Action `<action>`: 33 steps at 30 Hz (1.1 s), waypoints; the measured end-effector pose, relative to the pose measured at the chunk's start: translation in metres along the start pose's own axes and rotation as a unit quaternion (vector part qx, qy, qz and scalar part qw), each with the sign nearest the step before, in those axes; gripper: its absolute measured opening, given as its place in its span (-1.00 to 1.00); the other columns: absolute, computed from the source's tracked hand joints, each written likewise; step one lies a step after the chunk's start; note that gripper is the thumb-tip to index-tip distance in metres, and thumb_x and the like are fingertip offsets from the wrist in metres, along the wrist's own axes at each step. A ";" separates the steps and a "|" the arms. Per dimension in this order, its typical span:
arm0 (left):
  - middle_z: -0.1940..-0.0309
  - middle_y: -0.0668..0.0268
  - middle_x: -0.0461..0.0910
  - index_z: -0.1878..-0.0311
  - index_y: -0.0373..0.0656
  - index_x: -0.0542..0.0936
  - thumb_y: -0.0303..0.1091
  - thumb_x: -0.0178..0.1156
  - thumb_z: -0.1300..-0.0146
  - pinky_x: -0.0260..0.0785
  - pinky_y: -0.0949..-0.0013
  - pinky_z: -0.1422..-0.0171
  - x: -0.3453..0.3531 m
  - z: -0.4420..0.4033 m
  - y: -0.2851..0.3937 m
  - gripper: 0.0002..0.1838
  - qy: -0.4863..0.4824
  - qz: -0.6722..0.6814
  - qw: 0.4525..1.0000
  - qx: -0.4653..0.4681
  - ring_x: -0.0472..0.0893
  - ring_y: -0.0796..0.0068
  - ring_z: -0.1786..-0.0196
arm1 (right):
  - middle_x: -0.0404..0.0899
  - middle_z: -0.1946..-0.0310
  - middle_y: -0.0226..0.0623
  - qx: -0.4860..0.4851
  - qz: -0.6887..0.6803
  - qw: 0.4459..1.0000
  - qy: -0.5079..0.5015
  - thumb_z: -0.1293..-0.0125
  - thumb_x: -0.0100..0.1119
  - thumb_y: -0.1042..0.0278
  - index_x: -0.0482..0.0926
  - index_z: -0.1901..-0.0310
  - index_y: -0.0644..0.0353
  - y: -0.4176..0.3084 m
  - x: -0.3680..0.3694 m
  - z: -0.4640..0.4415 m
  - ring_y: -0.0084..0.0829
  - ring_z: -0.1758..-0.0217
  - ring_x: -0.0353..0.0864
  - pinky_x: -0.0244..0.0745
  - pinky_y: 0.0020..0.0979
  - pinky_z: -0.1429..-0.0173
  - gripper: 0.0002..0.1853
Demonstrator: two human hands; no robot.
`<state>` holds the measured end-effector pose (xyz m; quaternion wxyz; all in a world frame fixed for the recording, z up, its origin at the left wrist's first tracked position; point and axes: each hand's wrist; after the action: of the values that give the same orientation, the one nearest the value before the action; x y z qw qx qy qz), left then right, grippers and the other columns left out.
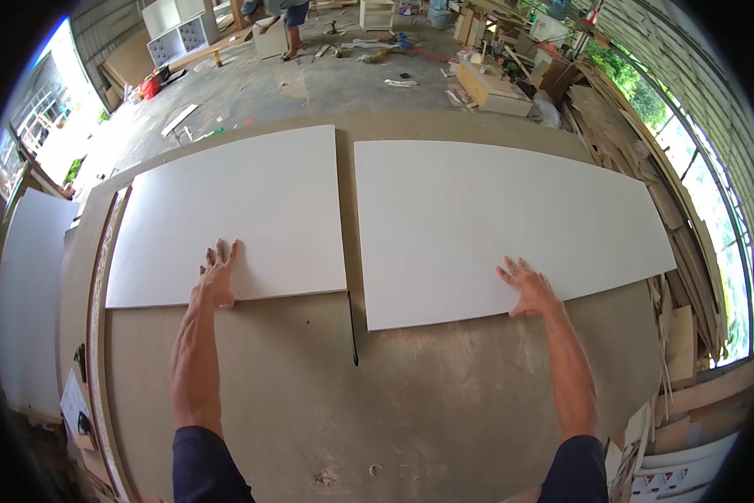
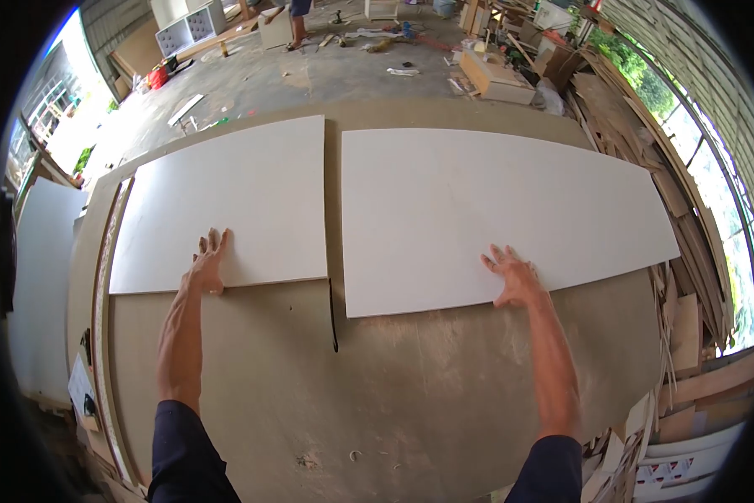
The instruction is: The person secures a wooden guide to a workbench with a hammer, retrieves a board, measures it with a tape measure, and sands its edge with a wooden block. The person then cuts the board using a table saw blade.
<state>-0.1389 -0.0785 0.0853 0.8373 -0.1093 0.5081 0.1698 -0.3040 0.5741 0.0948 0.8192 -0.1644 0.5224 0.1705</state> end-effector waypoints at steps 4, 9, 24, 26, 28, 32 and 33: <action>-0.68 -0.01 -0.48 -0.67 0.27 -0.42 -0.70 0.52 0.43 -0.11 -0.30 -0.66 -0.008 -0.017 0.000 0.66 -0.006 0.000 1.000 -0.009 -0.30 -0.22 -0.69 | -0.10 -0.69 -0.55 0.014 -0.016 1.000 0.010 0.33 0.67 0.34 0.18 -0.57 -0.46 0.003 0.002 -0.001 -0.12 -0.73 -0.18 -0.03 0.46 -0.59 0.31; -0.68 -0.04 -0.33 -0.69 0.17 -0.23 -0.73 0.40 0.24 -0.10 -0.28 -0.66 0.011 -0.019 0.003 0.44 0.060 0.009 0.998 -0.012 -0.21 -0.22 -0.69 | -0.12 -0.69 -0.56 0.036 -0.038 0.999 0.011 0.29 0.65 0.39 0.17 -0.57 -0.46 -0.002 0.002 0.002 -0.13 -0.74 -0.21 -0.05 0.49 -0.58 0.29; -0.54 -0.15 0.21 -0.46 -0.43 0.33 -0.40 0.00 -0.32 -0.18 -0.07 -0.70 0.295 0.401 0.208 -0.37 0.374 0.330 0.855 -0.141 0.14 -0.14 -0.61 | -0.14 -0.69 -0.38 -0.216 0.088 0.969 0.085 -0.06 0.30 -0.31 0.07 -0.61 0.13 -0.119 0.036 -0.019 -0.21 -0.74 -0.24 -0.25 0.42 -0.64 0.15; -0.54 -0.17 0.21 -0.46 -0.43 0.33 -0.34 -0.03 -0.35 -0.23 -0.08 -0.71 0.300 0.417 0.238 -0.37 0.369 0.302 0.863 -0.166 0.12 -0.15 -0.62 | -0.12 -0.69 -0.39 -0.275 0.104 0.951 0.094 -0.10 0.24 -0.41 0.08 -0.61 0.10 -0.152 0.048 -0.033 -0.22 -0.74 -0.22 -0.26 0.42 -0.64 0.15; -0.54 -0.15 0.21 -0.47 -0.41 0.33 -0.24 -0.07 -0.38 -0.29 -0.08 -0.72 0.293 0.415 0.250 -0.35 0.350 0.298 0.866 -0.199 0.08 -0.13 -0.64 | -0.10 -0.69 -0.40 -0.341 0.073 0.927 0.136 -0.19 0.13 -0.51 0.07 -0.62 0.08 -0.180 0.062 -0.048 -0.19 -0.74 -0.20 -0.25 0.41 -0.64 0.12; -0.55 -0.11 0.21 -0.48 -0.39 0.32 -0.24 -0.05 -0.38 -0.26 -0.08 -0.72 0.293 0.406 0.247 -0.35 0.352 0.293 0.860 -0.227 0.09 -0.13 -0.63 | -0.10 -0.68 -0.41 -0.396 0.104 0.898 0.162 -0.28 -0.03 -0.57 0.05 -0.63 0.00 -0.210 0.065 -0.083 -0.15 -0.73 -0.19 -0.26 0.44 -0.63 0.06; -0.55 -0.10 0.21 -0.49 -0.37 0.32 -0.22 -0.06 -0.39 -0.28 -0.08 -0.72 0.292 0.405 0.248 -0.34 0.350 0.295 0.859 -0.228 0.08 -0.13 -0.64 | -0.10 -0.68 -0.41 -0.402 0.121 0.895 0.150 -0.26 -0.04 -0.60 0.04 -0.63 -0.10 -0.212 0.062 -0.091 -0.12 -0.74 -0.20 -0.28 0.51 -0.59 0.06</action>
<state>0.2176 0.3437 0.0096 0.4668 -0.1944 0.7233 0.4703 -0.2560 0.3516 0.0211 0.5684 -0.4386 0.5415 0.4375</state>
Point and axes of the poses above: each hand's wrist, its own z-axis away from the middle knuckle, its own x-axis out of the palm, y = z × x
